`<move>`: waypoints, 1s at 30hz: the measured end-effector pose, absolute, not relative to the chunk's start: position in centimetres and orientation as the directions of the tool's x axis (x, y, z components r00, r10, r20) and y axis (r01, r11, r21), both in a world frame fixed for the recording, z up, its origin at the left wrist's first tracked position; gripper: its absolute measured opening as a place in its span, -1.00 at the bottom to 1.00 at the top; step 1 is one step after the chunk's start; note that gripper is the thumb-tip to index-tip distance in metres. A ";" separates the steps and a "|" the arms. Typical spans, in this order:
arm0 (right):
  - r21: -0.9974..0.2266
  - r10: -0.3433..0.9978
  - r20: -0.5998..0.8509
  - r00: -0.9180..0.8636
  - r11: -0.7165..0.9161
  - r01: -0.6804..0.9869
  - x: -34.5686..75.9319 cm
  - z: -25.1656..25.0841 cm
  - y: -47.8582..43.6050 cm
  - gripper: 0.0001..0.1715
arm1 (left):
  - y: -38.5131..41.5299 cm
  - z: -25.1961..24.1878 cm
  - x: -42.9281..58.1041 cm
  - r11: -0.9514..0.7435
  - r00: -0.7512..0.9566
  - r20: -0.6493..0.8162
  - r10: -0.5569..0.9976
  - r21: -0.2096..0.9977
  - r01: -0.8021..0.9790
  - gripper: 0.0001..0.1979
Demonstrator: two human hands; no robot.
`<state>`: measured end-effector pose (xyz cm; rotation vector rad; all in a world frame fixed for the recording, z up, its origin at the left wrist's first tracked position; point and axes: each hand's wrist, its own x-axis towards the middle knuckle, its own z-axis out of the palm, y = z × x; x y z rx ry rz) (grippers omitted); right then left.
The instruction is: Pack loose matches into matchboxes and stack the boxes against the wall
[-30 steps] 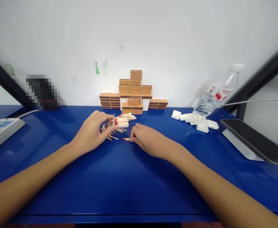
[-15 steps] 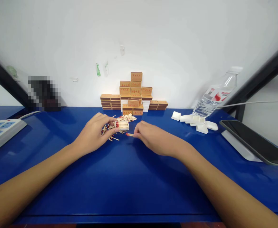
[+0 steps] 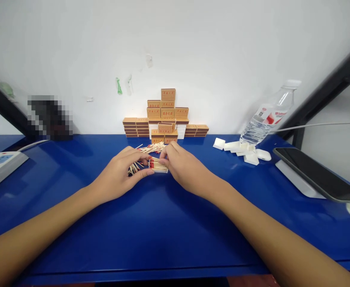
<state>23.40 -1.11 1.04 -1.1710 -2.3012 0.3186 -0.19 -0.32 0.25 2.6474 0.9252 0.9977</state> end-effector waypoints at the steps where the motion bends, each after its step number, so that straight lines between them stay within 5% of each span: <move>1: -0.438 0.802 0.353 -0.481 0.596 0.672 23.4 1.0 -1.1 -0.90 | -0.3 0.2 -0.2 -0.789 0.582 0.536 0.611 0.363 0.495 -0.77; 30: -0.355 0.743 0.404 -0.534 0.665 0.657 24.1 1.7 -1.1 -0.88 | 0.0 0.2 -0.4 -0.773 0.565 0.531 0.632 0.378 0.510 -0.80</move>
